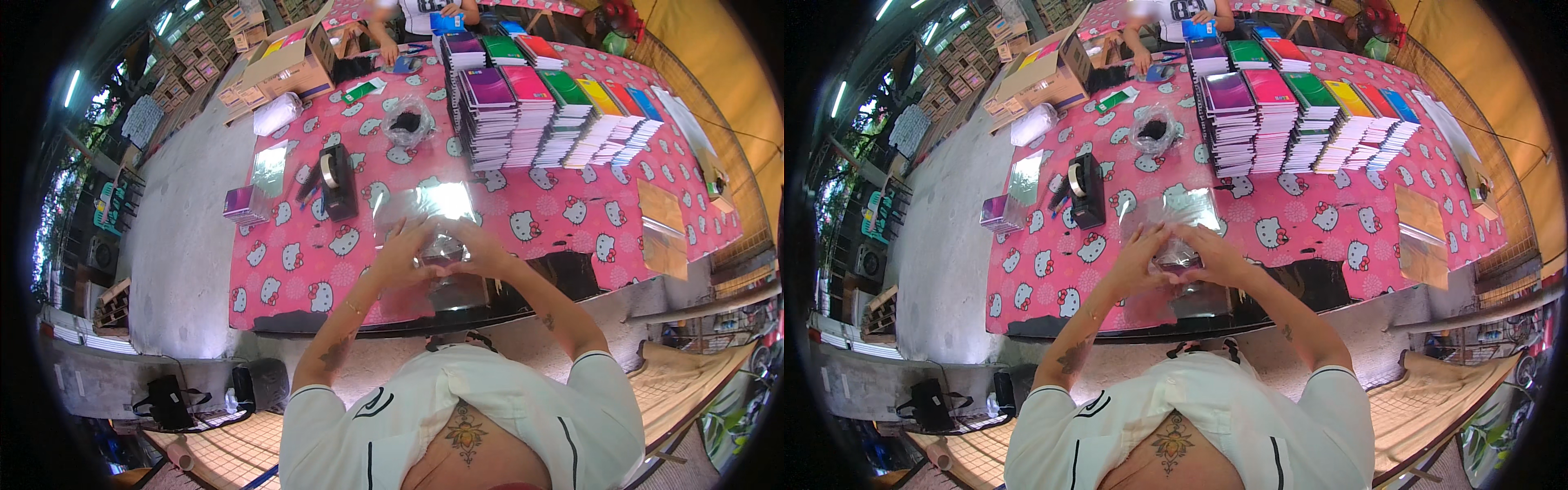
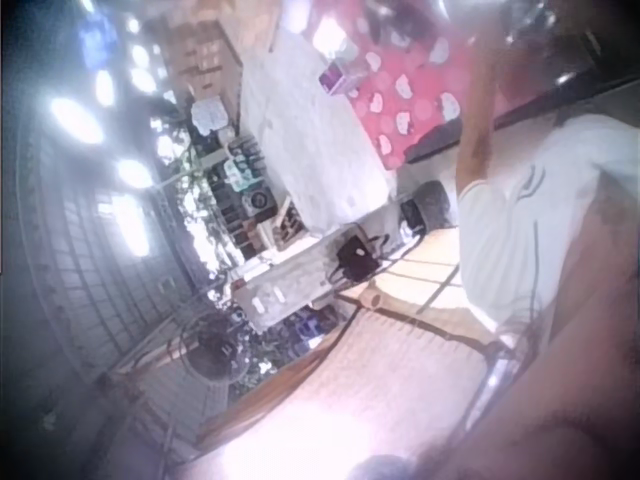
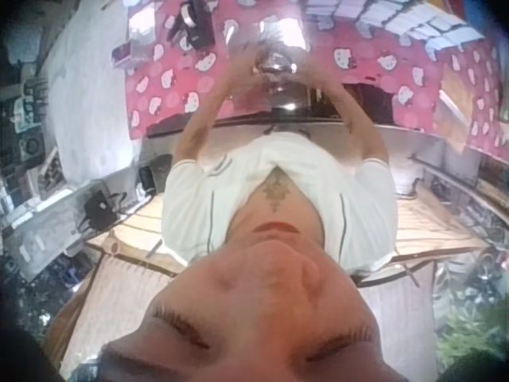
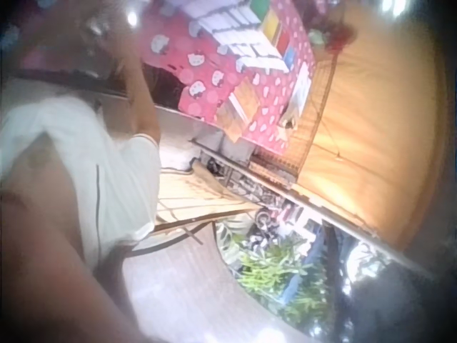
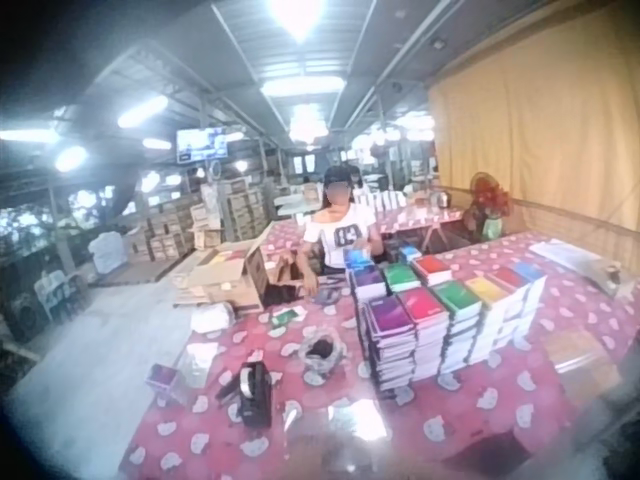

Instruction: The person places small notebooks into plastic sleeves by hand, secures the sleeves with tape from a dispenser, and then stacks the packaged notebooks onto the table.

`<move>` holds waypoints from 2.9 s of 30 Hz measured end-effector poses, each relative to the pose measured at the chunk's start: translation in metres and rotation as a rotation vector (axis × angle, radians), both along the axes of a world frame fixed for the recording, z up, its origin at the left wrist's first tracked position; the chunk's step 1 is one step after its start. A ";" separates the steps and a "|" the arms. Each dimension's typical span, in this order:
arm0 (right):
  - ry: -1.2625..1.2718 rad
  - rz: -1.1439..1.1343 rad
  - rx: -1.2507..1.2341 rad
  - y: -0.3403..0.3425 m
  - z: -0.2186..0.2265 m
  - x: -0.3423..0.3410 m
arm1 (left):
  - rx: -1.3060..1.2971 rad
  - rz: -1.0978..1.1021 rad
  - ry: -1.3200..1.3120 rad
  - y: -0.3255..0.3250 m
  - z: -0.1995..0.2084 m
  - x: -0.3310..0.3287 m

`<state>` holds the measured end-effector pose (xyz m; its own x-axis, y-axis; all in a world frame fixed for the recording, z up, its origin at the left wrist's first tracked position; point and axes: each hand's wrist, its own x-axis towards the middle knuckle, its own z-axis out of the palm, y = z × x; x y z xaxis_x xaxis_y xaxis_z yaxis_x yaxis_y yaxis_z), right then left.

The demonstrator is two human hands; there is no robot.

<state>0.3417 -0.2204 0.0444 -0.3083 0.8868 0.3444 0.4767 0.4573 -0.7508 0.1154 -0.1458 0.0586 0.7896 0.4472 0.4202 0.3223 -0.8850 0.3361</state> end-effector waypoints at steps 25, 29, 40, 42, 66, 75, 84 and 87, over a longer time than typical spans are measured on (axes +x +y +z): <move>0.475 -0.137 -0.302 0.019 -0.019 -0.009 | 0.034 0.241 0.049 0.007 0.021 0.041; 0.562 -0.144 -0.418 0.016 -0.023 -0.017 | -1.244 0.137 -0.024 0.065 -0.028 0.014; 0.508 -0.277 -0.358 0.016 -0.020 -0.017 | -1.008 0.781 -0.734 0.164 -0.070 -0.121; 0.527 -0.274 -0.338 0.018 -0.025 -0.021 | -0.900 0.687 -0.881 0.165 -0.082 -0.121; 0.613 -0.224 -0.403 0.015 -0.022 -0.029 | -0.802 -0.202 0.858 0.141 -0.012 0.045; 0.585 -0.207 -0.352 -0.008 -0.055 -0.029 | -1.581 -0.083 -0.548 0.008 -0.083 -0.045; 0.474 -0.099 -0.145 0.048 0.009 -0.066 | -0.726 0.824 -1.022 0.107 0.012 -0.193; 0.448 -0.213 -0.239 0.038 -0.037 -0.055 | -0.645 1.167 -1.265 0.193 0.018 -0.305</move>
<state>0.2869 -0.1829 0.0077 0.0170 0.9831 0.1820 0.1501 0.1775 -0.9726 -0.1896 0.0476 0.0770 -0.6204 0.7843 0.0065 -0.0812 -0.0725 0.9941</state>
